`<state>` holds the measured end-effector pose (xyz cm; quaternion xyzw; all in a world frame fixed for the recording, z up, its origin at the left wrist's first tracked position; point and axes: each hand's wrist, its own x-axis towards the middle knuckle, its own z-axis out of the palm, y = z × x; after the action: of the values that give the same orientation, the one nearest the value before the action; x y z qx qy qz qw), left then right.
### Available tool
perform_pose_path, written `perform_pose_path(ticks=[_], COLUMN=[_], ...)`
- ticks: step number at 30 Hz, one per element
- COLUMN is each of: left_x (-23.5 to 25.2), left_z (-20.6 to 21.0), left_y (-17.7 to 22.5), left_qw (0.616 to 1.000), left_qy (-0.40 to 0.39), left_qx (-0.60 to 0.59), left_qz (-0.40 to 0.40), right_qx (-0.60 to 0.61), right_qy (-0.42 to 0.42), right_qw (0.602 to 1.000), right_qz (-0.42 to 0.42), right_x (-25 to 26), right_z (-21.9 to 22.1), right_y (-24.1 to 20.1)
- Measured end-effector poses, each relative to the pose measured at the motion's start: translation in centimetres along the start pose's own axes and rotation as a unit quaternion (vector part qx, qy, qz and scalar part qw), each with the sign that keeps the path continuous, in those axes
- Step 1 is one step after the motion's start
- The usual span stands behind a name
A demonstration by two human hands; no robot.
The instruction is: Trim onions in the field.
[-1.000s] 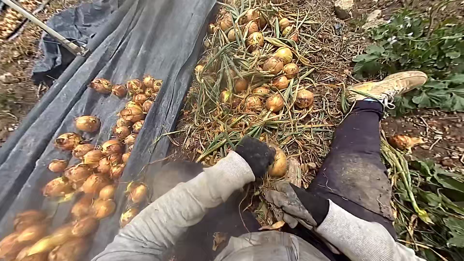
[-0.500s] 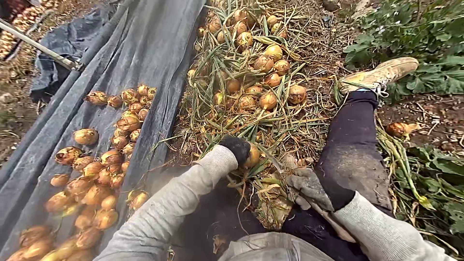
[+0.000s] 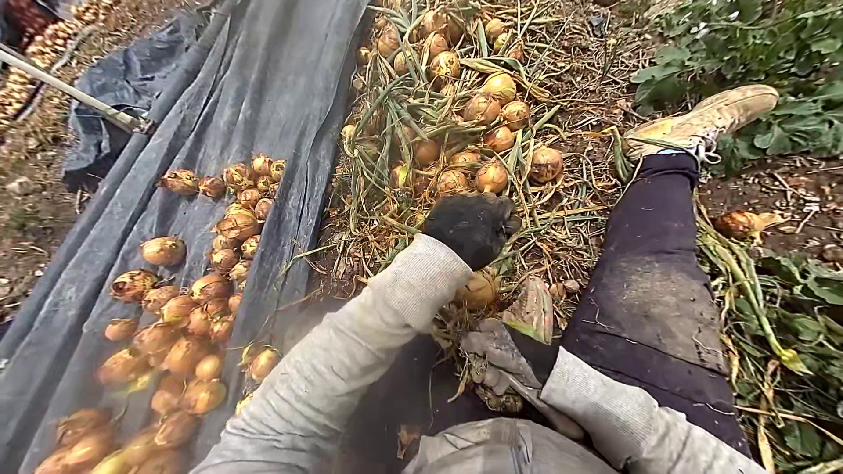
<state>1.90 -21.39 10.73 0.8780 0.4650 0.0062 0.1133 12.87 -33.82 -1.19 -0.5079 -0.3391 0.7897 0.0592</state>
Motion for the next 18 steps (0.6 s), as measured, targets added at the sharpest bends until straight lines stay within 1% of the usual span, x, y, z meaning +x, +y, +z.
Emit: perform_pose_path(ticks=[1,2,3,4,5,6,7,8,9,10,11,12,13,14,16,18], left_x=[0.0,-0.1,-0.2,-0.2,-0.4,-0.6,-0.8,-0.8,-0.1,1.2,2.9,4.3,5.2,5.6,5.9,5.6], left_z=[-1.4,-2.7,-3.6,-3.7,-2.9,-1.0,1.5,3.9,6.0,8.2,10.6,13.0,14.6,15.4,15.3,15.2], left_y=[-1.3,-3.0,-4.5,-5.7,-6.3,-6.0,-4.9,-3.3,-1.8,-0.8,-0.5,-1.0,-1.5,-2.0,-2.1,-2.0], left_qw=[0.996,0.979,0.948,0.917,0.903,0.907,0.930,0.963,0.987,0.986,0.968,0.945,0.928,0.916,0.904,0.895], left_qy=[0.039,0.076,0.101,0.117,0.147,0.184,0.195,0.142,0.023,-0.112,-0.226,-0.301,-0.338,-0.353,-0.366,-0.382], left_qx=[0.029,0.075,0.116,0.145,0.174,0.202,0.204,0.175,0.135,0.102,0.078,0.053,0.039,0.043,0.059,0.056], left_qz=[-0.073,-0.172,-0.277,-0.352,-0.364,-0.319,-0.236,-0.150,-0.089,-0.064,-0.075,-0.114,-0.154,-0.188,-0.212,-0.225], right_qx=[0.042,0.084,0.134,0.171,0.196,0.217,0.228,0.222,0.208,0.206,0.212,0.220,0.227,0.231,0.212,0.170], right_qy=[0.006,0.020,0.051,0.080,0.112,0.149,0.196,0.252,0.307,0.343,0.358,0.356,0.349,0.342,0.336,0.329], right_qw=[0.999,0.996,0.988,0.979,0.970,0.958,0.946,0.935,0.925,0.913,0.906,0.903,0.902,0.903,0.913,0.927], right_qz=[-0.011,-0.025,-0.049,-0.072,-0.095,-0.116,-0.124,-0.111,-0.081,-0.073,-0.077,-0.093,-0.112,-0.122,-0.096,-0.055], right_x=[-1.1,-2.4,-3.9,-5.5,-7.0,-8.5,-10.1,-12.0,-14.0,-15.2,-15.7,-15.9,-15.9,-16.0,-16.1,-16.6], right_z=[-1.3,-2.9,-4.3,-5.8,-7.2,-8.3,-8.5,-7.7,-6.1,-5.1,-4.8,-5.0,-5.5,-5.7,-5.7,-4.8], right_y=[0.1,0.5,1.3,2.1,2.7,3.2,2.7,0.8,-2.0,-3.6,-3.8,-3.2,-2.1,-1.3,-0.8,-1.9])
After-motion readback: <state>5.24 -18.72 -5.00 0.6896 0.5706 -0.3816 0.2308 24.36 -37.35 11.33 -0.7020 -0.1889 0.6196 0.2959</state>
